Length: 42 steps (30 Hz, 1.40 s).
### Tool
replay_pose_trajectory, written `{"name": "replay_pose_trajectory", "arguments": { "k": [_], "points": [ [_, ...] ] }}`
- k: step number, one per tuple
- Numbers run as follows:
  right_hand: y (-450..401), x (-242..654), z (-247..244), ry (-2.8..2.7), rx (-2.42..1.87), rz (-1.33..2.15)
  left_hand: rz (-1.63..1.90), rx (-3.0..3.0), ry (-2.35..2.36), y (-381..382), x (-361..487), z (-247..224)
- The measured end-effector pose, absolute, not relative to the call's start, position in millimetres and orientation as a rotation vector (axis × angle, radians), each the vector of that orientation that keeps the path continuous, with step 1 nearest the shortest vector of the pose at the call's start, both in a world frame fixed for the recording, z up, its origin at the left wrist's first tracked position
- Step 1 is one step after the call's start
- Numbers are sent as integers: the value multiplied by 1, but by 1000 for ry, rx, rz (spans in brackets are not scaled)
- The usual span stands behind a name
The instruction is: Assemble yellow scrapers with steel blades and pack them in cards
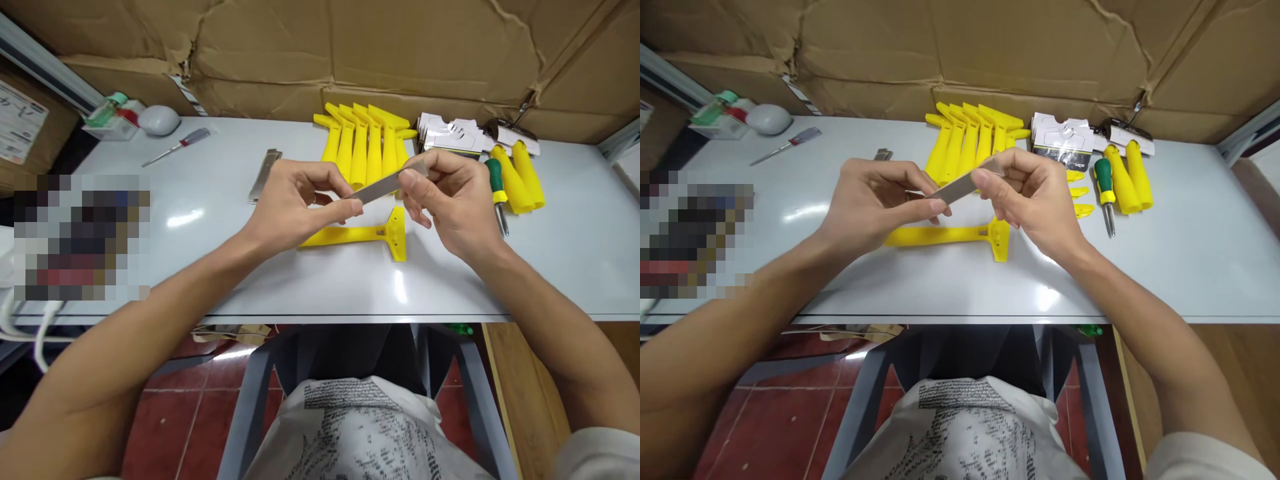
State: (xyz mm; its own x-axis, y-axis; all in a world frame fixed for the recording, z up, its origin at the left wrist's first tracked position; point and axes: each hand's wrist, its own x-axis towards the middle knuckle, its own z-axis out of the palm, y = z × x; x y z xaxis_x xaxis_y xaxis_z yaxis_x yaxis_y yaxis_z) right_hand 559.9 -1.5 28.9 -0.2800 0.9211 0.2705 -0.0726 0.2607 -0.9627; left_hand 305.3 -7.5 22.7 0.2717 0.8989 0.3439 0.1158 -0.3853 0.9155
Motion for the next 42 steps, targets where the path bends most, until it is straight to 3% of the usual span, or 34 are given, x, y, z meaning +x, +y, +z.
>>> {"name": "replay_pose_trajectory", "arguments": {
  "k": [11, 22, 27, 33, 42],
  "points": [
    [-11, 554, 25, -1514, -722, 1317, 960, 1924, 736, -24, 310, 29],
    [-13, 551, 26, -1535, -674, 1413, 965, 2032, 795, -31, 312, 27],
    [-3, 562, 38, -1523, -831, 1337, 1029, 2478, 918, -24, 310, 11],
    [22, 592, 50, -1581, -1210, 1462, 575, 2929, 1134, -21, 313, -11],
    [22, 590, 38, -1635, -1236, 1495, 1031, 2967, 1261, -25, 312, -10]
  ]
}}
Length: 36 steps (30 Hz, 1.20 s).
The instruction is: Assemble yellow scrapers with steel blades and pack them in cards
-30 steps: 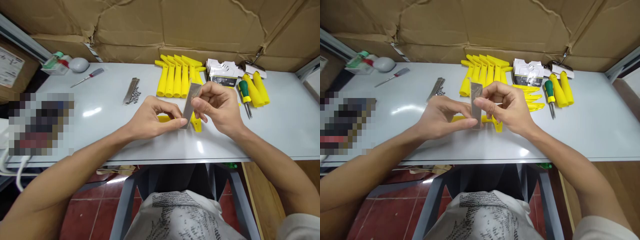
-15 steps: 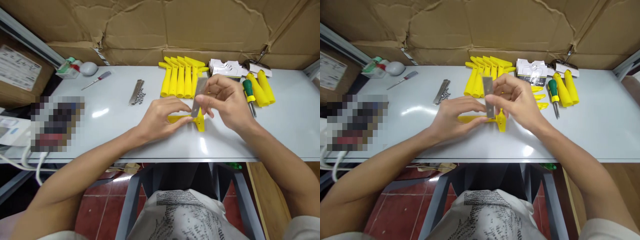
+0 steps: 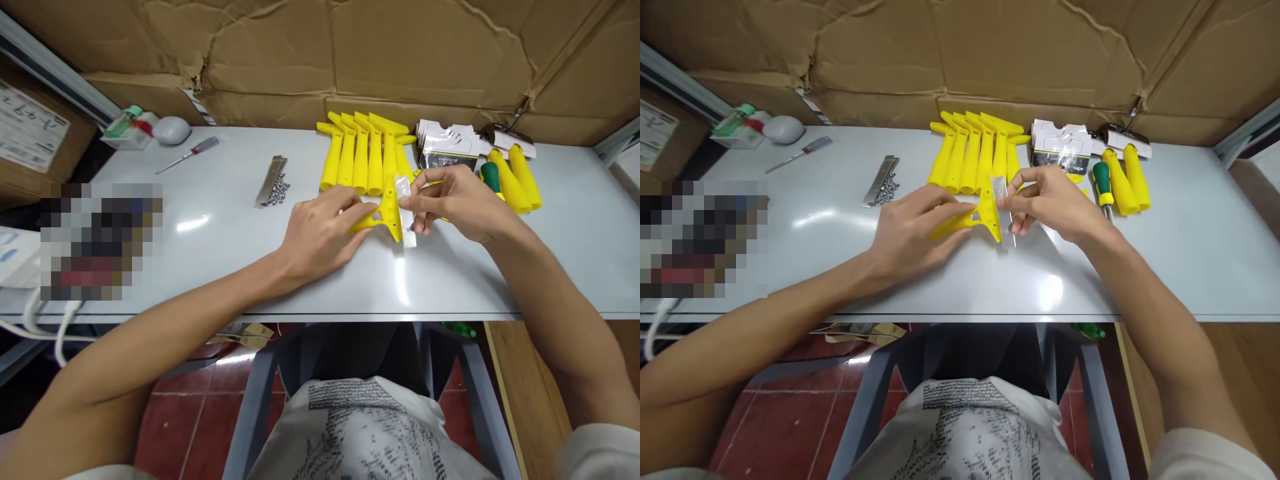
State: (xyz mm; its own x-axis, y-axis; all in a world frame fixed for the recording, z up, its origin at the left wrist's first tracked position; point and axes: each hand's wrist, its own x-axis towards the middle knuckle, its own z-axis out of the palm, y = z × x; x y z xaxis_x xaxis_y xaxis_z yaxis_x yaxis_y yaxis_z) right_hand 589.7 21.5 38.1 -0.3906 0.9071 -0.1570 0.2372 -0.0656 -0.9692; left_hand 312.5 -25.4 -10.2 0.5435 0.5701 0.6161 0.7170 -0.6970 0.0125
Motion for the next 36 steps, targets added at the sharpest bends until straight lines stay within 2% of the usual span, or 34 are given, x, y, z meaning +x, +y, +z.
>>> {"name": "replay_pose_trajectory", "arguments": {
  "k": [4, 11, 13, 18, 22, 24, 27, 30, 36],
  "points": [
    [21, 584, 29, -1668, -1249, 1326, -840, -2577, -1088, -25, 314, -11],
    [25, 584, 21, -1831, -1328, 1419, -754, -2612, -1115, -24, 311, -9],
    [24, 584, 24, -1918, -1440, 1268, -685, -2652, -1124, -23, 310, -7],
    [18, 576, 26, -2236, -1667, 643, -450, -2777, -1149, -22, 309, -2],
    [15, 571, 22, -2327, -1667, 604, -346, -2821, -1136, -19, 307, 13],
    [16, 571, 23, -2331, -1662, 630, -443, -2826, -1253, -9, 296, 26],
    [16, 570, 26, -2357, -1675, 667, -682, -2523, -1706, 22, 259, 40],
    [15, 569, 29, -2366, -1690, 678, -686, -2173, -2011, 63, 211, 32],
    [15, 567, 31, -2344, -1675, 705, -532, -2187, -2317, 110, 163, -5]
  ]
}}
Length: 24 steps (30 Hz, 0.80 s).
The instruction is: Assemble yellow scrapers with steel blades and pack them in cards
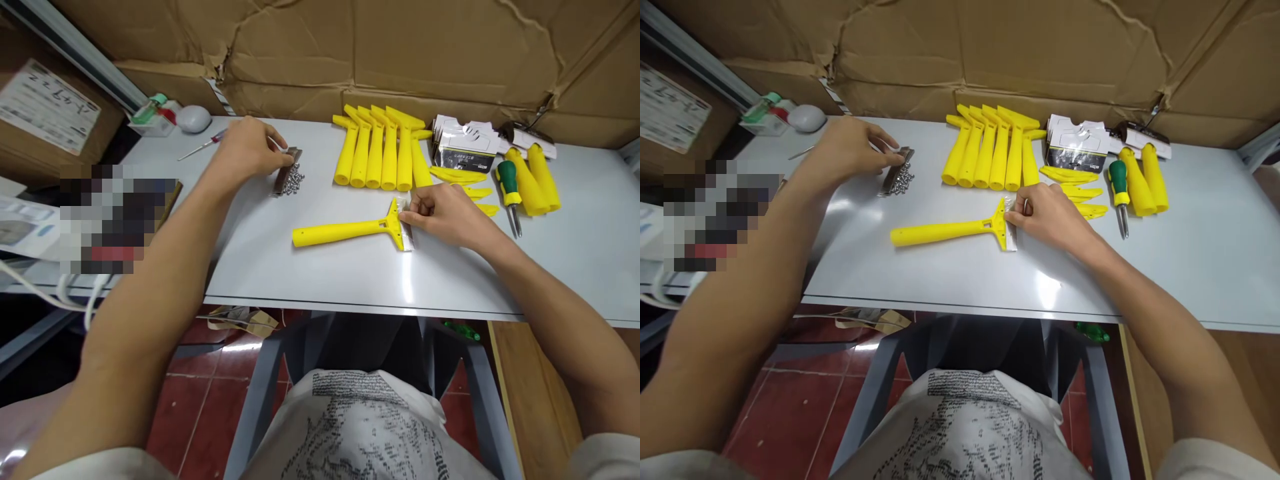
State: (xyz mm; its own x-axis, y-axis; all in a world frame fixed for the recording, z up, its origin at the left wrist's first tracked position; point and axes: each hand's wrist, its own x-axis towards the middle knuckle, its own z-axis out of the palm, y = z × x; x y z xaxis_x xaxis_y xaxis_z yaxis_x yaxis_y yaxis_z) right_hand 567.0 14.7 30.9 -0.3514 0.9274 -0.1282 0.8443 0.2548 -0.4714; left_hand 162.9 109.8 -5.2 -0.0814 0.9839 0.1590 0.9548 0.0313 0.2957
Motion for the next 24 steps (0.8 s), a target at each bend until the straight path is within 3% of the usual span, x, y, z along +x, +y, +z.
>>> {"name": "replay_pose_trajectory", "arguments": {
  "k": [6, 10, 14, 24],
  "points": [
    [14, 567, 38, -2316, -1655, 667, 550, 2281, 2114, 112, 151, -10],
    [20, 581, 53, -2137, -1693, 588, 272, 2179, 2125, 118, 141, -4],
    [33, 612, 70, -2056, -1744, 355, 265, 2192, 2041, 126, 129, -5],
    [59, 658, 66, -2633, -1953, 195, 167, 2186, 2077, 99, 163, 14]
  ]
}}
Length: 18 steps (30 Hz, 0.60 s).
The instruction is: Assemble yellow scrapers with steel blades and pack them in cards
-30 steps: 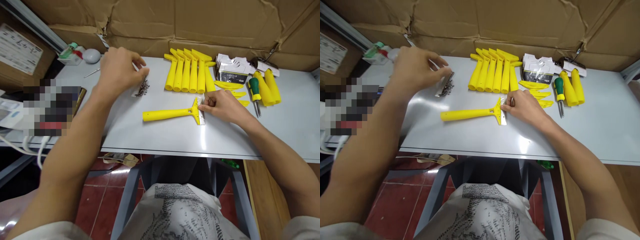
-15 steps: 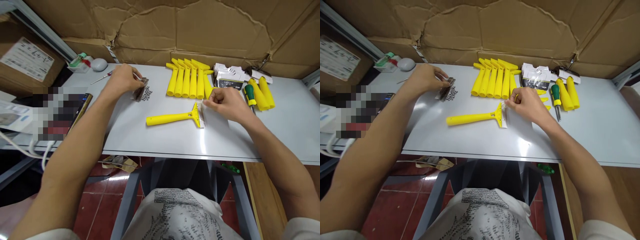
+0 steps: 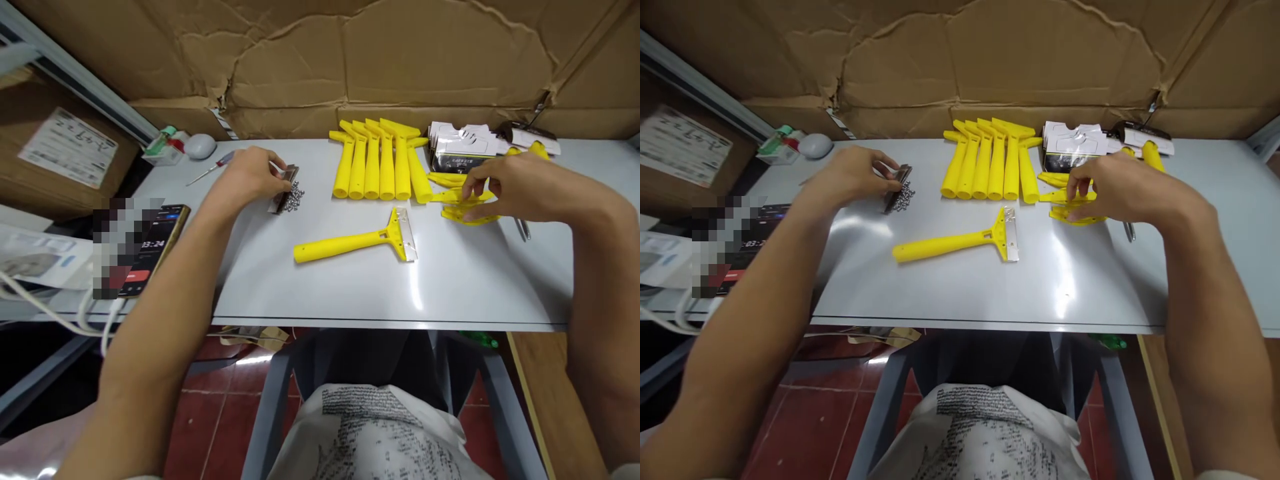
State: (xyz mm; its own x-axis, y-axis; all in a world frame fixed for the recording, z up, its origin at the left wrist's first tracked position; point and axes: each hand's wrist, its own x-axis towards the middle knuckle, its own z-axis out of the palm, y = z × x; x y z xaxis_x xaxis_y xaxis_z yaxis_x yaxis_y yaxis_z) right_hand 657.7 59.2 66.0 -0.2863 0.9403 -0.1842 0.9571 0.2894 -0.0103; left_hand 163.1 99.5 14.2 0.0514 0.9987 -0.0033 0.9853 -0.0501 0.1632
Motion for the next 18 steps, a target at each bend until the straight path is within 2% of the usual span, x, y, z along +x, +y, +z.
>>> {"name": "replay_pose_trajectory", "arguments": {
  "k": [4, 10, 13, 18],
  "points": [
    [64, 654, 59, 2412, 1807, -129, 156, 2141, 2174, 77, 191, 31],
    [68, 652, 56, 2514, 1810, -52, 571, 2204, 2225, 51, 227, 52],
    [70, 654, 51, 2568, 1791, -89, 579, 2496, 1974, 40, 240, 53],
    [74, 653, 44, 2627, 1794, -15, 234, 2971, 1279, 16, 266, 41]
  ]
}}
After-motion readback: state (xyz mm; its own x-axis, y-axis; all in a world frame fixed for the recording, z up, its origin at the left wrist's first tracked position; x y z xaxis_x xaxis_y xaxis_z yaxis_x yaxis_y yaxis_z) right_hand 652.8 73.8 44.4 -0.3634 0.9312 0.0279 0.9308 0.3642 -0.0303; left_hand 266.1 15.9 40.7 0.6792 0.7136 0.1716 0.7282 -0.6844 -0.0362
